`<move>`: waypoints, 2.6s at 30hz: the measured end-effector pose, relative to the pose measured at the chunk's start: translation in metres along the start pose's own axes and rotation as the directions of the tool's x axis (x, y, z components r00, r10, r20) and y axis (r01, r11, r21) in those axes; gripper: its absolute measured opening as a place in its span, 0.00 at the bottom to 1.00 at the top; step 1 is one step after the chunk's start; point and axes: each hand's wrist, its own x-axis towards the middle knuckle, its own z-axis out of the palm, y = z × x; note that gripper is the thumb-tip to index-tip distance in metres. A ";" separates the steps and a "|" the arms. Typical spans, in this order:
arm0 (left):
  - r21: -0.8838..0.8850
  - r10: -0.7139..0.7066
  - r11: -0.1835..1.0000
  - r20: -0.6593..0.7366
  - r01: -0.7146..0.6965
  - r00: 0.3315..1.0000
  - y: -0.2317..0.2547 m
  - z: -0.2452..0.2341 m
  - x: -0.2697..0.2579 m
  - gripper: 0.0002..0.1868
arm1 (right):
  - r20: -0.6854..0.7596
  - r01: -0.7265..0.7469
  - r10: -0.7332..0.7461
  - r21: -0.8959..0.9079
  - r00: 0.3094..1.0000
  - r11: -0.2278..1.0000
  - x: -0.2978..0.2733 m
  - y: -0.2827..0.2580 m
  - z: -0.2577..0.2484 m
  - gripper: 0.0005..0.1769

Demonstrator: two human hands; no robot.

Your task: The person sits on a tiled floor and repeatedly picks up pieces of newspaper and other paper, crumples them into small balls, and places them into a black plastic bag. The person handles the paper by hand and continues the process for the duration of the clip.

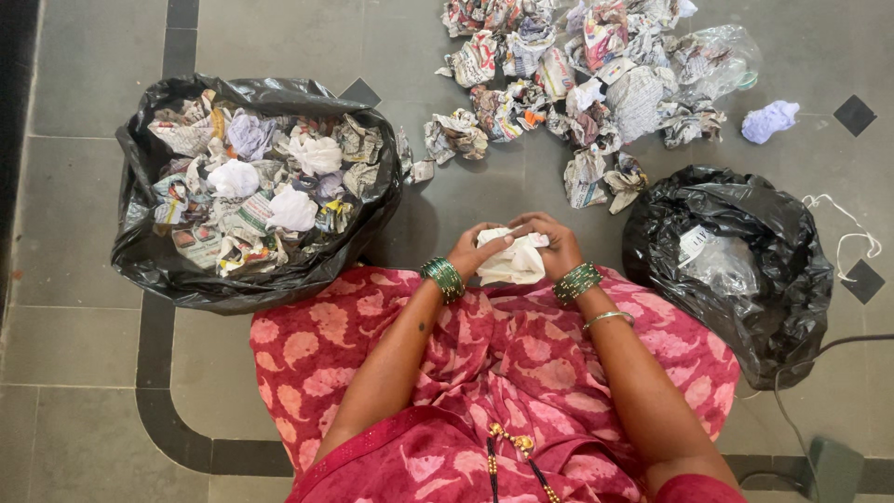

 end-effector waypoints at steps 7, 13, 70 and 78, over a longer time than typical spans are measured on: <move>0.034 0.263 0.965 -0.122 -0.260 0.957 0.008 -0.005 -0.001 0.25 | 0.091 -0.353 0.343 0.340 0.935 0.872 -0.001 -0.012 -0.007 0.33; 0.204 0.429 0.894 -0.131 -0.399 0.894 0.023 0.005 -0.013 0.20 | 0.151 -0.419 0.392 0.379 0.908 0.825 0.002 -0.016 -0.010 0.39; 0.968 0.206 0.220 0.077 -0.123 0.975 -0.004 0.019 -0.017 0.12 | 0.181 0.007 0.224 -0.791 0.958 0.612 -0.021 0.025 0.036 0.16; 0.971 0.096 0.231 0.033 -0.055 0.995 0.015 0.027 -0.015 0.09 | 0.125 -0.059 0.318 -0.857 0.940 0.511 -0.013 -0.011 0.035 0.17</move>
